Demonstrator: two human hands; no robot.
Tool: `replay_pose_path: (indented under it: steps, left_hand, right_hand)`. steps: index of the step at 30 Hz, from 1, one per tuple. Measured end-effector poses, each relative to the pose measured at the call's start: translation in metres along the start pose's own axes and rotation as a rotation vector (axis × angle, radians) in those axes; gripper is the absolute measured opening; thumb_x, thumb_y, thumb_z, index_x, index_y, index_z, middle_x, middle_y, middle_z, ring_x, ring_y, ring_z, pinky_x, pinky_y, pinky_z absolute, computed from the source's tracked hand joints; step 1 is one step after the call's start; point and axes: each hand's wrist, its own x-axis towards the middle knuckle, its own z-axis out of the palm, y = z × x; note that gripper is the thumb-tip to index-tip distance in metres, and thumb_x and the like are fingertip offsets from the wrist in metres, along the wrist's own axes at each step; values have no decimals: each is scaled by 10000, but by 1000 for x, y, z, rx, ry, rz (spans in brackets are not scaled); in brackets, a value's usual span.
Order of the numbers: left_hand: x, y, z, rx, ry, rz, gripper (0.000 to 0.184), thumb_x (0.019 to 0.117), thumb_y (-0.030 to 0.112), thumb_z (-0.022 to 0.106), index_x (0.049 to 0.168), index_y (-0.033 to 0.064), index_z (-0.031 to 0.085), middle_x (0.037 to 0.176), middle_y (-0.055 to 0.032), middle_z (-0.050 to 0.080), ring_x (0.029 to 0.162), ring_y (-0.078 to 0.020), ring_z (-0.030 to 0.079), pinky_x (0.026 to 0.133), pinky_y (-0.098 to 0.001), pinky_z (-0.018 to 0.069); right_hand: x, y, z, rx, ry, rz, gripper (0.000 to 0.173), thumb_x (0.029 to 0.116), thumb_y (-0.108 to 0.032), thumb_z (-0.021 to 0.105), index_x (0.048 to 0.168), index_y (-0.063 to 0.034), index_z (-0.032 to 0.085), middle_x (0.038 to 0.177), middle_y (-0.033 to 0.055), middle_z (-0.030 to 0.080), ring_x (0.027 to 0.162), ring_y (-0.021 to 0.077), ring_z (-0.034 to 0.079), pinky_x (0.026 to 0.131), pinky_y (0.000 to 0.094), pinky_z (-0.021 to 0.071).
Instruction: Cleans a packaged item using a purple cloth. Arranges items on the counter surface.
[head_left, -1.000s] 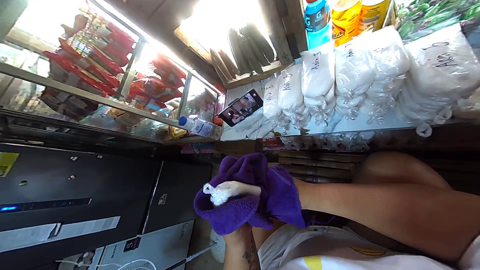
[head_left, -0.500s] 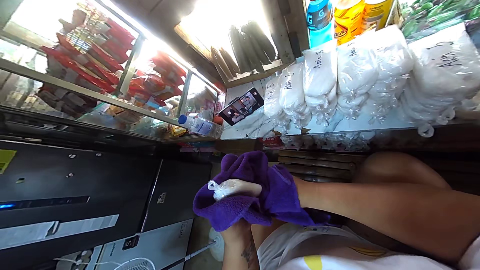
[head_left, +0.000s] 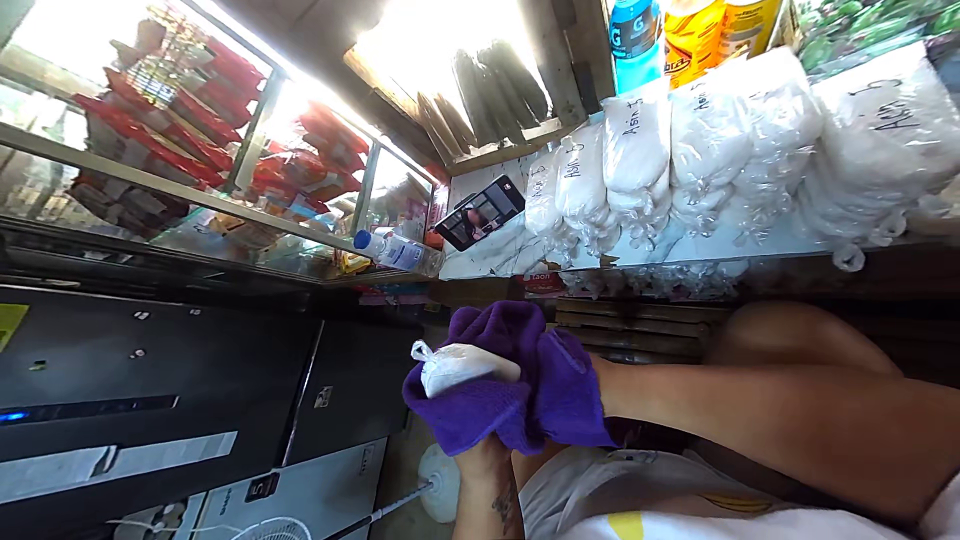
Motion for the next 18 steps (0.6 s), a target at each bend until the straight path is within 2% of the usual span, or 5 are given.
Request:
replay_pose_path:
  steps: [3,7,11,16,18]
  left_hand:
    - [-11,-12,-6,74,-38,22,194,845,255,789,1033,218,761,981,59,771,947,-33,715,840,-242,596]
    - [-11,-18,-8,85,1,40,205,822,212,804,1021,200,754,973,46,771,945,-45,718,837,-257,600]
    - [-6,-9,5,91,83,54,133,851,173,766,978,207,758,950,62,769,935,-37,716,840,-256,596]
    - [4,-2,14,20,105,73,84,881,176,739,964,166,748,929,18,769,913,-66,724,821,-270,604]
    - [4,13,47,40,209,6,56,902,188,688,861,159,712,825,27,755,831,-45,716,795,-241,595]
  right_hand:
    - [2,-3,-2,-60,17,-6,308,934,-79,648,1193,88,644,1103,156,693,1010,59,607,914,169,445]
    - [9,-25,-9,-189,-102,220,395,978,-116,623,1325,70,593,1304,202,633,1186,188,582,1048,289,405]
    - [7,-11,-1,-104,-3,91,338,942,-78,643,1229,99,621,1137,172,675,1025,81,597,931,185,436]
    - [9,-1,2,-285,49,21,358,945,-139,642,1228,80,640,1182,187,681,1098,141,618,981,238,442]
    - [7,1,2,-386,58,-64,335,946,-141,644,1204,73,663,1173,212,690,1110,225,639,993,323,461]
